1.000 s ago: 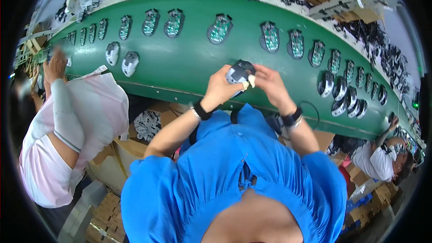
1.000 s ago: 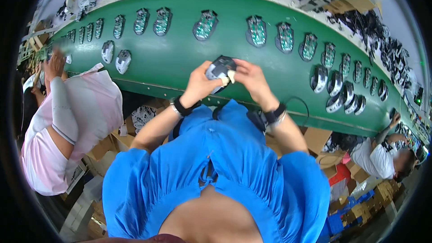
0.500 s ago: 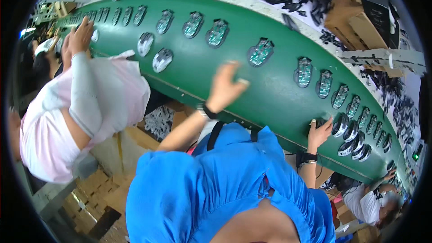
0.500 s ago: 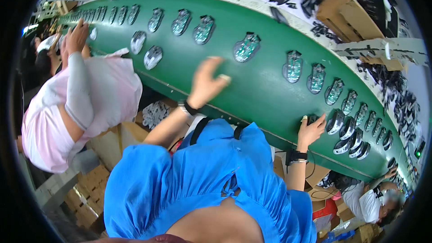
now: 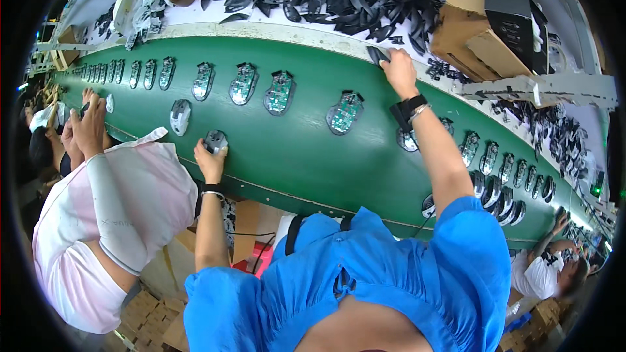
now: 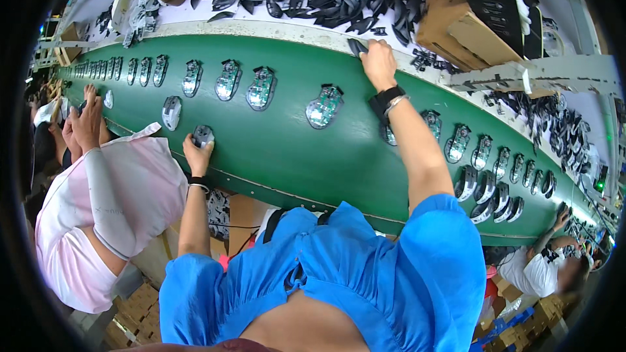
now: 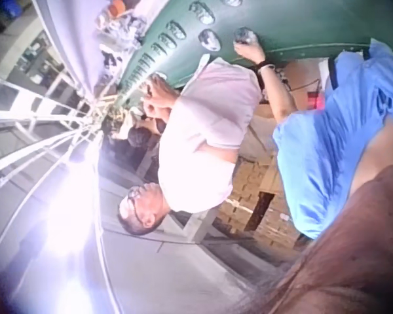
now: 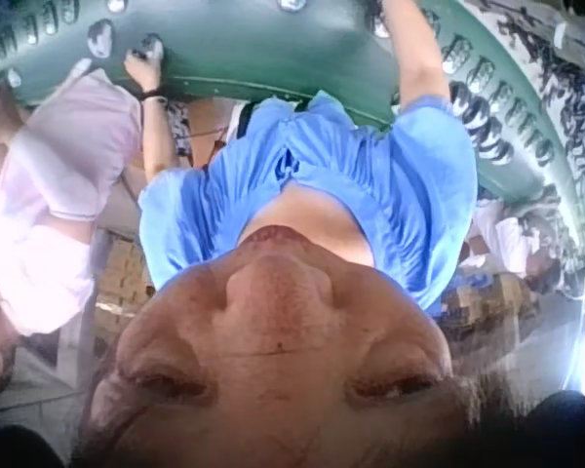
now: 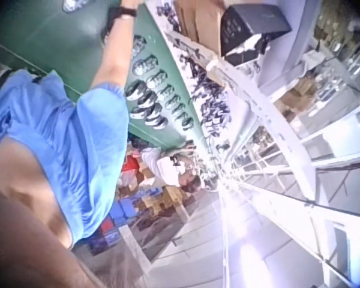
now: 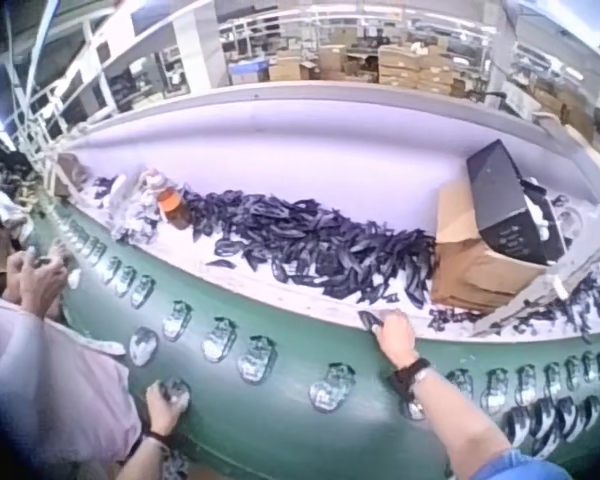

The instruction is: The person assembles small electronic devices on a green workbench. They pick up white plastic casings and black components, fit them together, and place the finished units on the table. The person also retrieves parts from a cardboard box and handles loose components.

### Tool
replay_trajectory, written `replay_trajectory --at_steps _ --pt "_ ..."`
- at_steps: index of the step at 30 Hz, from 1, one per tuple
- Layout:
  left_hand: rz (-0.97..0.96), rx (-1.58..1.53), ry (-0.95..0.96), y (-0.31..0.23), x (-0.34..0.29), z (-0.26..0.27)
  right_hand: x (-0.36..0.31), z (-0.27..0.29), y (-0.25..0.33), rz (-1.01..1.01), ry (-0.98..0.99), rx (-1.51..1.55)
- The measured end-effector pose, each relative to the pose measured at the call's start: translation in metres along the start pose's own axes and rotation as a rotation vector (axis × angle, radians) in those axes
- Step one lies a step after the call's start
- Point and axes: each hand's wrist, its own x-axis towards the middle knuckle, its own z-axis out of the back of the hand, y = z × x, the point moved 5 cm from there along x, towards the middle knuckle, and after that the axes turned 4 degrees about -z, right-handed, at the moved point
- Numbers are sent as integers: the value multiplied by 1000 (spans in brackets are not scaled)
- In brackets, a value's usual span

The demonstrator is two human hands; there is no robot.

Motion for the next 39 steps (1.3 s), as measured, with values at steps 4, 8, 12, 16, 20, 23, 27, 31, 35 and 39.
replay_trajectory --at_steps 4,8,12,16,20,23,27,31,35,39 --pt "169 -111 -17 -8 -19 0 -6 -1 -13 -79 149 77" --pt "178 -805 38 -97 -41 8 -57 8 -12 -354 382 1096" --pt "327 -1426 275 -234 -69 27 -147 62 57 -524 651 1671" --pt "242 -1560 444 -313 -82 39 -186 108 83 -385 728 1771" --pt "204 -1558 529 -340 -96 53 -197 133 83 -270 795 1639" --pt "173 -1529 537 -345 -105 56 -206 137 75 -252 757 1569" --pt "113 -1475 540 -343 -109 57 -213 136 75 -201 708 1567" --pt "67 -1419 542 -339 -108 56 -218 136 77 -140 646 1490" --pt "32 -1369 561 -335 -106 58 -218 142 83 -77 517 1292" --pt "5 -1348 579 -332 -103 59 -223 132 91 -306 739 1493"
